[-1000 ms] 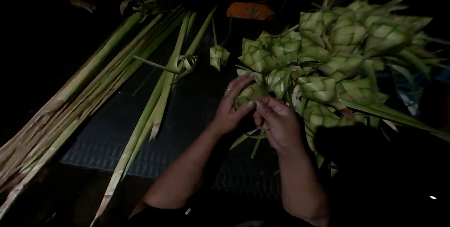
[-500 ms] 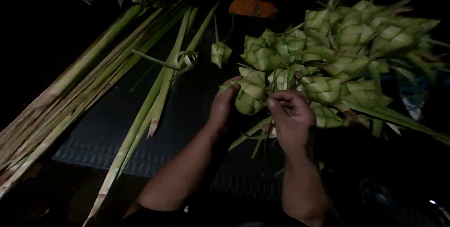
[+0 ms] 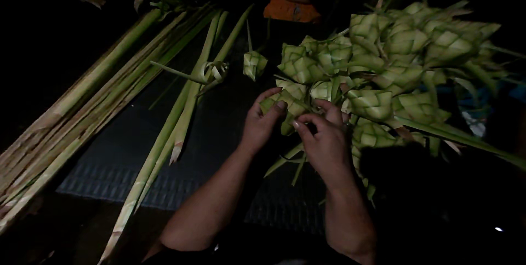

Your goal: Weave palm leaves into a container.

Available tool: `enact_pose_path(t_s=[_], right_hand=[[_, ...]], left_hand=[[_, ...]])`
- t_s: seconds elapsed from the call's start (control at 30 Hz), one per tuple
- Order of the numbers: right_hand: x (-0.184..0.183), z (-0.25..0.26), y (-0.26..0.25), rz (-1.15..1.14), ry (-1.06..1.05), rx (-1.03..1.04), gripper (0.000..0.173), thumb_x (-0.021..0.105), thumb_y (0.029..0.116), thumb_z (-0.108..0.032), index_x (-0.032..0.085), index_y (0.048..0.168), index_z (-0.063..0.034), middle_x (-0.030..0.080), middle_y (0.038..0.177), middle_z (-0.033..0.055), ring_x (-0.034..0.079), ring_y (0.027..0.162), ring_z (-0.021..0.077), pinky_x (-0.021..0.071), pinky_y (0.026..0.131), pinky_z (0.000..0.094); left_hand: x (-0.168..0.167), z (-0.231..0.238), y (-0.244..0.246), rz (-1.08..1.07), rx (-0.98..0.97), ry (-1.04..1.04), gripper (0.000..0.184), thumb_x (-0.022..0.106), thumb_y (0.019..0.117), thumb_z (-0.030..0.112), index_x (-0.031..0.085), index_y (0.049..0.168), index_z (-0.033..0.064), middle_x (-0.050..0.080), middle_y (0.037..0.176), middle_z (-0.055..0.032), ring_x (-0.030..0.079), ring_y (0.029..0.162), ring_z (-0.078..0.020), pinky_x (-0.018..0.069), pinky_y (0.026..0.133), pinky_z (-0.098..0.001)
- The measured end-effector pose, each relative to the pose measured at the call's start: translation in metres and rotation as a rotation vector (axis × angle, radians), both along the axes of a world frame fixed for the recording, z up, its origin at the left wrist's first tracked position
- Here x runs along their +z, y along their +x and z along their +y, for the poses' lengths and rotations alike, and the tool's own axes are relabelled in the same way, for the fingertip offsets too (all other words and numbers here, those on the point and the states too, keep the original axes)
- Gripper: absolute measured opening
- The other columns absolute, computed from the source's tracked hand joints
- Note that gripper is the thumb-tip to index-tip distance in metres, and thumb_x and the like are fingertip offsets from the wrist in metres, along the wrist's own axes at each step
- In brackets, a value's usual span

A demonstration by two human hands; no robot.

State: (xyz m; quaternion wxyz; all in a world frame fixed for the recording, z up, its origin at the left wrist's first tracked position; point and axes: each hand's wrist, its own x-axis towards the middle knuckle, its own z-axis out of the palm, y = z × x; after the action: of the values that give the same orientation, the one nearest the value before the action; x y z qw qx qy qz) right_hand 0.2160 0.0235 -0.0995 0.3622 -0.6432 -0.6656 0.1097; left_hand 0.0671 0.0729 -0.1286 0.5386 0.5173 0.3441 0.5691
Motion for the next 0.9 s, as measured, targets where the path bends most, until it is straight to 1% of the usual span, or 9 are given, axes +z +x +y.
enact_pose_path(t_s=[0.1, 0.17, 0.27, 0.33, 0.4, 0.5, 0.63, 0.77, 0.9], right_hand=[[0.0, 0.001, 0.004, -0.008, -0.026, 0.036, 0.015, 0.072, 0.0956, -0.023, 0.076, 0.097, -0.0085, 0.049, 0.147, 0.0151, 0.047, 0.132, 0.0396, 0.0463, 0.102, 0.0554], [0.0, 0.003, 0.005, 0.068, -0.009, 0.076, 0.01, 0.074, 0.093, -0.017, 0.075, 0.092, -0.0069, 0.052, 0.145, 0.0154, 0.048, 0.13, 0.0381, 0.0445, 0.102, 0.056], [0.005, 0.003, 0.003, 0.225, -0.078, 0.058, 0.007, 0.068, 0.0959, -0.009, 0.07, 0.092, -0.0035, 0.053, 0.142, 0.0135, 0.057, 0.122, 0.0234, 0.0522, 0.094, 0.0408], [0.004, 0.004, 0.002, 0.319, -0.089, 0.046, 0.007, 0.065, 0.0976, -0.007, 0.069, 0.095, -0.0023, 0.052, 0.142, 0.0138, 0.06, 0.115, 0.0186, 0.0548, 0.089, 0.0341], [0.003, 0.004, 0.003, 0.374, -0.098, 0.053, 0.008, 0.065, 0.0981, -0.009, 0.068, 0.094, -0.0024, 0.053, 0.14, 0.0144, 0.058, 0.118, 0.0192, 0.0535, 0.09, 0.0346], [0.005, 0.004, 0.003, 0.376, -0.123, 0.033, 0.01, 0.066, 0.0985, -0.011, 0.067, 0.094, -0.0027, 0.054, 0.14, 0.0142, 0.058, 0.119, 0.0199, 0.0524, 0.091, 0.035], [0.01, 0.005, 0.007, 0.337, -0.168, 0.035, 0.012, 0.066, 0.0988, -0.012, 0.067, 0.093, -0.0019, 0.056, 0.139, 0.0146, 0.059, 0.118, 0.0206, 0.0529, 0.091, 0.0367], [0.007, 0.009, 0.018, 0.4, -0.24, 0.081, 0.012, 0.065, 0.0996, -0.015, 0.067, 0.094, -0.0042, 0.056, 0.139, 0.012, 0.065, 0.109, 0.0169, 0.0586, 0.085, 0.0347], [0.005, 0.01, 0.018, 0.509, -0.249, 0.091, 0.011, 0.068, 0.0983, -0.015, 0.07, 0.101, -0.005, 0.057, 0.134, 0.0128, 0.067, 0.102, 0.0162, 0.0605, 0.08, 0.032]], left_hand=[[-0.002, 0.001, 0.0, 0.027, 0.026, 0.012, 0.035, 0.047, 0.1071, 0.019, 0.055, 0.137, 0.0019, 0.068, 0.113, -0.0059, 0.066, 0.097, -0.0075, 0.0569, 0.087, -0.028], [-0.003, 0.0, 0.003, 0.007, 0.057, -0.008, 0.039, 0.051, 0.1064, 0.022, 0.051, 0.14, 0.0015, 0.067, 0.117, -0.0073, 0.067, 0.101, -0.0086, 0.0569, 0.09, -0.0293], [0.0, -0.007, 0.01, 0.055, 0.078, -0.022, 0.093, 0.076, 0.0877, 0.025, 0.019, 0.159, 0.0116, 0.052, 0.142, -0.0123, 0.061, 0.118, -0.0127, 0.0549, 0.098, -0.0327], [0.001, -0.011, 0.012, 0.161, 0.067, 0.012, 0.109, 0.083, 0.0835, 0.02, 0.007, 0.162, 0.0206, 0.043, 0.152, -0.0122, 0.059, 0.124, -0.0143, 0.0542, 0.099, -0.0348], [0.002, -0.012, 0.01, 0.227, 0.039, 0.005, 0.103, 0.078, 0.0882, 0.016, 0.007, 0.162, 0.0253, 0.047, 0.15, -0.0104, 0.061, 0.12, -0.0141, 0.0556, 0.096, -0.0358], [0.0, -0.009, 0.006, 0.252, -0.025, 0.024, 0.087, 0.068, 0.0943, 0.013, 0.015, 0.162, 0.0231, 0.053, 0.144, -0.0078, 0.063, 0.116, -0.0123, 0.0564, 0.095, -0.0333], [0.005, -0.007, 0.001, 0.295, -0.087, -0.019, 0.083, 0.065, 0.0943, 0.01, 0.019, 0.161, 0.0241, 0.057, 0.14, -0.0071, 0.065, 0.112, -0.0122, 0.0573, 0.092, -0.0332], [0.003, 0.004, -0.006, 0.273, -0.18, 0.021, 0.08, 0.063, 0.0957, 0.013, 0.018, 0.162, 0.0154, 0.055, 0.144, -0.0089, 0.061, 0.121, -0.0105, 0.0537, 0.101, -0.0313], [-0.006, 0.009, -0.006, 0.197, -0.114, 0.083, 0.067, 0.056, 0.1039, 0.022, 0.022, 0.161, 0.0081, 0.053, 0.146, -0.0126, 0.06, 0.124, -0.0136, 0.0526, 0.104, -0.0341]])
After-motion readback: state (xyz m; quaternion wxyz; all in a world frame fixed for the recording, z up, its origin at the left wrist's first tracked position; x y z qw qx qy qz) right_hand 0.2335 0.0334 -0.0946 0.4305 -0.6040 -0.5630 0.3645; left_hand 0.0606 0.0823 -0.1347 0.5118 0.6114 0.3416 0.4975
